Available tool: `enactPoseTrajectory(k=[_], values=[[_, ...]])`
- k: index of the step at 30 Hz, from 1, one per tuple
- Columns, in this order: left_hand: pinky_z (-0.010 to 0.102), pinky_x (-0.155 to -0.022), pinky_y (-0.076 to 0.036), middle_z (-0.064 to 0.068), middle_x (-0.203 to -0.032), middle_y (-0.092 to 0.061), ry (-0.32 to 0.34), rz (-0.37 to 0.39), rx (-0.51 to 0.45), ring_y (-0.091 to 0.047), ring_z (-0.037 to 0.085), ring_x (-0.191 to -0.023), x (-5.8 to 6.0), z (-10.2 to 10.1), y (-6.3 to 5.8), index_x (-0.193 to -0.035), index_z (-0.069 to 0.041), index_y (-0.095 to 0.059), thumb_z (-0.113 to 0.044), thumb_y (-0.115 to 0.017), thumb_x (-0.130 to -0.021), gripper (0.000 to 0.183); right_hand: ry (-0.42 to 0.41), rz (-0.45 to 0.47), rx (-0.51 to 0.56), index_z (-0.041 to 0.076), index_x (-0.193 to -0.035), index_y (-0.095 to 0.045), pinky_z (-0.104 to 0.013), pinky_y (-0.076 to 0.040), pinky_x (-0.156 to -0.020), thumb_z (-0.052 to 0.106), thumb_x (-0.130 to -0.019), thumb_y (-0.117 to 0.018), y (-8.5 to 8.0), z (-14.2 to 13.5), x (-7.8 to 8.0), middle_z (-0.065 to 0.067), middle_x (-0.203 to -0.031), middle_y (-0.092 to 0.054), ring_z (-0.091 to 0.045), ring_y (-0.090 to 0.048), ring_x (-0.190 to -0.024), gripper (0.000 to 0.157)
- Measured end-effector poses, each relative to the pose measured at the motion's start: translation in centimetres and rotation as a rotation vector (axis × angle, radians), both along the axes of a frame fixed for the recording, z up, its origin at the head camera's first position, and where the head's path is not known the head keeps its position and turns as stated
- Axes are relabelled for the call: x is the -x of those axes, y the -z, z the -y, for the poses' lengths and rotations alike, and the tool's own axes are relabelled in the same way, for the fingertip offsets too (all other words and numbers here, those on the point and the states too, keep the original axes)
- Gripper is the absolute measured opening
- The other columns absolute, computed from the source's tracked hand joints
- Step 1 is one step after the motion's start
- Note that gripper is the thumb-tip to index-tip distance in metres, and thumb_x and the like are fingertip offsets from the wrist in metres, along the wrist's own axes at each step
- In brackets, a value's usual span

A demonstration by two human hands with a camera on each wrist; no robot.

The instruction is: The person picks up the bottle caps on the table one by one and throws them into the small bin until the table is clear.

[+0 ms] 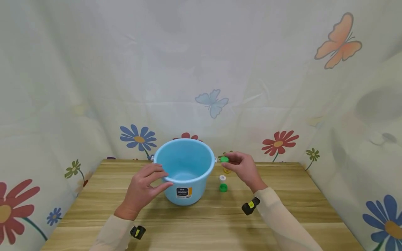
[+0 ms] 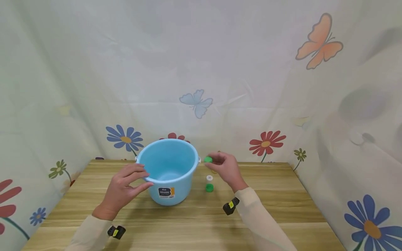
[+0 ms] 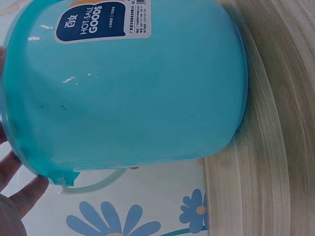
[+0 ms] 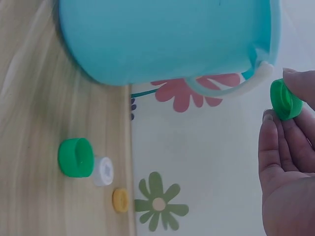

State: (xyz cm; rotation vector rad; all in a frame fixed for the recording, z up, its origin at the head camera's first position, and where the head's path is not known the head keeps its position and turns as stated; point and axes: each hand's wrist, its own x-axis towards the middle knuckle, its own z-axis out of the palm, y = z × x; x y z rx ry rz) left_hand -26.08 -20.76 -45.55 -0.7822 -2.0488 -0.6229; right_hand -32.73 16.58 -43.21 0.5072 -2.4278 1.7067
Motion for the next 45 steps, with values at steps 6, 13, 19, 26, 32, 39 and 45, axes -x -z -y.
enactPoseTrajectory(k=[6, 13, 19, 26, 32, 39, 45], values=[[0.052, -0.091, -0.062, 0.001, -0.105, -0.075, -0.003, 0.012, 0.005, -0.07, 0.026, -0.107, -0.1, -0.1, -0.1, -0.097, -0.014, -0.08, -0.026, -0.098, -0.061, 0.043, -0.009, -0.005, 0.003, 0.009, -0.125, -0.071, -0.024, -0.062, -0.092, 0.027, -0.088, -0.083, -1.0, 0.4, -0.1, -0.011, -0.121, -0.074, -0.025, -0.072, -0.109, 0.043], [0.051, -0.094, -0.061, 0.002, -0.106, -0.075, -0.013, 0.031, 0.008, -0.069, 0.026, -0.109, -0.3, -0.1, -0.2, -0.098, -0.014, -0.08, -0.026, -0.098, -0.061, 0.043, -0.037, -0.004, 0.016, 0.007, -0.125, -0.071, -0.024, -0.062, -0.091, 0.029, -0.087, -0.083, -1.9, 1.2, -0.4, -0.011, -0.118, -0.074, -0.023, -0.072, -0.105, 0.046], [0.051, -0.093, -0.061, 0.001, -0.105, -0.076, -0.007, 0.022, 0.005, -0.07, 0.026, -0.109, -0.4, -0.1, -0.2, -0.098, -0.013, -0.08, -0.025, -0.098, -0.06, 0.044, -0.034, -0.011, 0.025, 0.008, -0.123, -0.072, -0.026, -0.063, -0.091, 0.026, -0.087, -0.084, -2.2, 1.8, -0.3, -0.009, -0.117, -0.075, -0.024, -0.073, -0.105, 0.042], [0.052, -0.091, -0.062, 0.001, -0.105, -0.076, -0.004, 0.009, 0.007, -0.07, 0.027, -0.108, -0.4, -0.1, -0.1, -0.097, -0.014, -0.08, -0.026, -0.098, -0.06, 0.043, -0.055, -0.033, 0.045, 0.011, -0.122, -0.073, -0.028, -0.063, -0.092, 0.028, -0.085, -0.085, -2.5, 2.5, -0.2, -0.007, -0.117, -0.075, -0.023, -0.073, -0.106, 0.042], [0.051, -0.093, -0.061, 0.001, -0.106, -0.076, -0.009, 0.025, 0.01, -0.07, 0.026, -0.11, -0.5, -0.1, -0.1, -0.098, -0.014, -0.08, -0.03, -0.096, -0.065, 0.04, -0.067, -0.035, 0.057, 0.007, -0.123, -0.072, -0.029, -0.063, -0.092, 0.029, -0.085, -0.085, -2.8, 3.2, -0.2, -0.008, -0.117, -0.075, -0.024, -0.074, -0.106, 0.046], [0.052, -0.093, -0.06, 0.001, -0.105, -0.076, -0.004, 0.02, 0.005, -0.07, 0.027, -0.109, -0.5, -0.2, -0.2, -0.097, -0.012, -0.08, -0.026, -0.097, -0.062, 0.041, -0.076, -0.059, 0.059, 0.008, -0.122, -0.073, -0.03, -0.064, -0.09, 0.029, -0.086, -0.084, -3.0, 4.1, -0.2, -0.008, -0.116, -0.075, -0.025, -0.073, -0.103, 0.043], [0.051, -0.093, -0.06, 0.0, -0.103, -0.076, 0.001, -0.003, 0.011, -0.07, 0.026, -0.107, -0.4, -0.2, 0.0, -0.096, -0.012, -0.08, -0.027, -0.097, -0.063, 0.039, -0.084, -0.069, 0.069, 0.011, -0.12, -0.074, -0.03, -0.064, -0.09, 0.026, -0.087, -0.084, -3.4, 4.6, -0.6, -0.01, -0.116, -0.075, -0.026, -0.073, -0.103, 0.038]])
